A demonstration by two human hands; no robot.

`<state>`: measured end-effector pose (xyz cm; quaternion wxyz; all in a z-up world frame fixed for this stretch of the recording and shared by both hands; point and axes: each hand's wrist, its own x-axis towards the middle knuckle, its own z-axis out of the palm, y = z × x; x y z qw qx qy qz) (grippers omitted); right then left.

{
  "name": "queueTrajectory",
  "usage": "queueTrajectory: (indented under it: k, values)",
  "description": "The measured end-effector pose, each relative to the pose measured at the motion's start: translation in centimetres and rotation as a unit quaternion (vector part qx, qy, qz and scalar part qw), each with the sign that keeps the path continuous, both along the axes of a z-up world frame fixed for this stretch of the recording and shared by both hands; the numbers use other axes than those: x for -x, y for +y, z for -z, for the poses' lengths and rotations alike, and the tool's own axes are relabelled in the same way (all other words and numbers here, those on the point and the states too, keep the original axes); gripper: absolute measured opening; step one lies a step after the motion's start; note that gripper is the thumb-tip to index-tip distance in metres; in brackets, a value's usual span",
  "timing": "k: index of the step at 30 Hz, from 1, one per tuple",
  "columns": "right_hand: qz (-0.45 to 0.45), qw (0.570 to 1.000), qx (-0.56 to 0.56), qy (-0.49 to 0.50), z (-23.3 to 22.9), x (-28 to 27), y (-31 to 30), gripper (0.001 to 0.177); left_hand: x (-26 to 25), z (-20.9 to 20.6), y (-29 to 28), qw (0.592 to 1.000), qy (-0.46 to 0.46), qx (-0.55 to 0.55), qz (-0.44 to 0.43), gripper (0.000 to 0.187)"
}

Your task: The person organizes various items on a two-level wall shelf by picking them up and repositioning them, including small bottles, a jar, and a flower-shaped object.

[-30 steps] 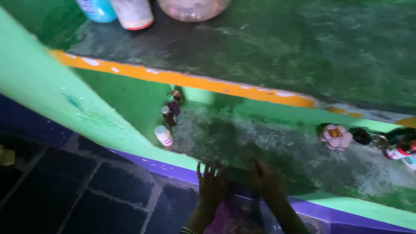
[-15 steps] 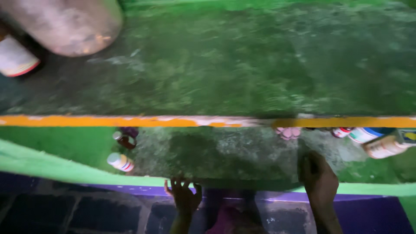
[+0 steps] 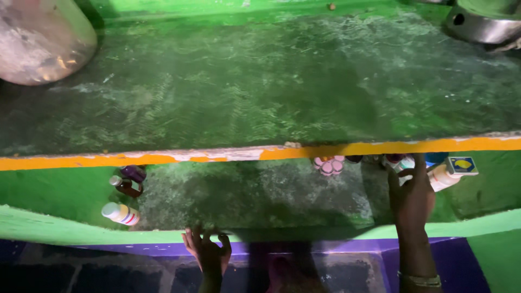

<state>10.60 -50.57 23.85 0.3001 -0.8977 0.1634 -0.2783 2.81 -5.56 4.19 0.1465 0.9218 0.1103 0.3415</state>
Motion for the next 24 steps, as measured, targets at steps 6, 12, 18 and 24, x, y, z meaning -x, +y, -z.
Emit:
queueTrajectory:
  k: [6, 12, 18, 24]
  values:
    - [-0.032, 0.995, 0.093, -0.006, 1.1, -0.8, -1.5, 0.065, 0.0, -0.3, -0.6, 0.999, 0.006, 0.043, -0.018, 0.031]
    - [-0.040, 0.981, 0.151, -0.115, 2.3, -0.3, -1.3, 0.060, -0.2, 0.3, -0.8, 0.997, 0.012, 0.067, -0.034, 0.030]
    - [-0.017, 0.990, 0.092, -0.108, 3.2, -0.4, -1.0, 0.047, 0.0, 0.1, -1.2, 0.996, 0.010, 0.082, -0.039, 0.030]
    - [-0.003, 0.992, 0.083, -0.093, 2.7, 0.8, -0.1, 0.042, 0.0, 0.2, -1.1, 0.996, -0.002, 0.082, -0.031, 0.021]
